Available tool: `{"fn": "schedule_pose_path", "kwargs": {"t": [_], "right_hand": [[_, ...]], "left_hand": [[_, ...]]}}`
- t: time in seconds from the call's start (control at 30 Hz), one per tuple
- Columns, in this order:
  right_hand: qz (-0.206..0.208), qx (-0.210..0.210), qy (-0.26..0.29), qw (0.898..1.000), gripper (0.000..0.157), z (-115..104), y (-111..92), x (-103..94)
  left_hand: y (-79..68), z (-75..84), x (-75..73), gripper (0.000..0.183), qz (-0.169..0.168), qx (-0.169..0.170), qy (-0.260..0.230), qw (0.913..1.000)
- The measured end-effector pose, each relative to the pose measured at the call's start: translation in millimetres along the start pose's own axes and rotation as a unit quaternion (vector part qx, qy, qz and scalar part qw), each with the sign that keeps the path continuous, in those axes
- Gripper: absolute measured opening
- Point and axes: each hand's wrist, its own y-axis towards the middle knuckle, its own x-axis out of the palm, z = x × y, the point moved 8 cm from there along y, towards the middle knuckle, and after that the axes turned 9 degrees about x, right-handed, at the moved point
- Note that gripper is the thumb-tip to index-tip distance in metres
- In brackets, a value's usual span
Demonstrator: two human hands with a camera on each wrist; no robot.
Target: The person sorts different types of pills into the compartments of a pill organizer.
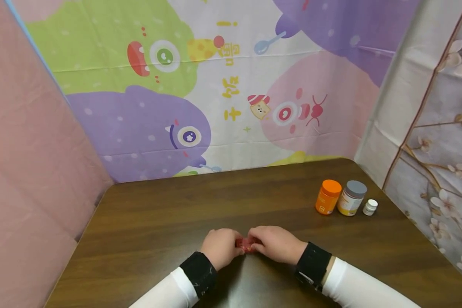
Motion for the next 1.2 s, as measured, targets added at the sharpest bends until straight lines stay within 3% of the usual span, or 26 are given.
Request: {"fn": "schedule_pose_path", "kwargs": {"t": [0.47,0.73,1.2], "right_hand": [[-0.017,0.003,0.014,1.0,0.014,0,4,2.1],[-0.011,0.035,-0.002,0.999,0.028,15,-3,-0.7],[0.0,0.03,-0.006,1.0,0.018,18,-3,1.6]], "left_hand": [[2.1,-1.9,-3.2,0.014,0.003,0.005,-0.001,1.0],[4.1,-1.0,-0.6,0.016,-0.011,0.006,0.007,0.9999],[4.3,-5.7,1.6,0.017,-0.028,-0.023,-0.024,0.999]]}}
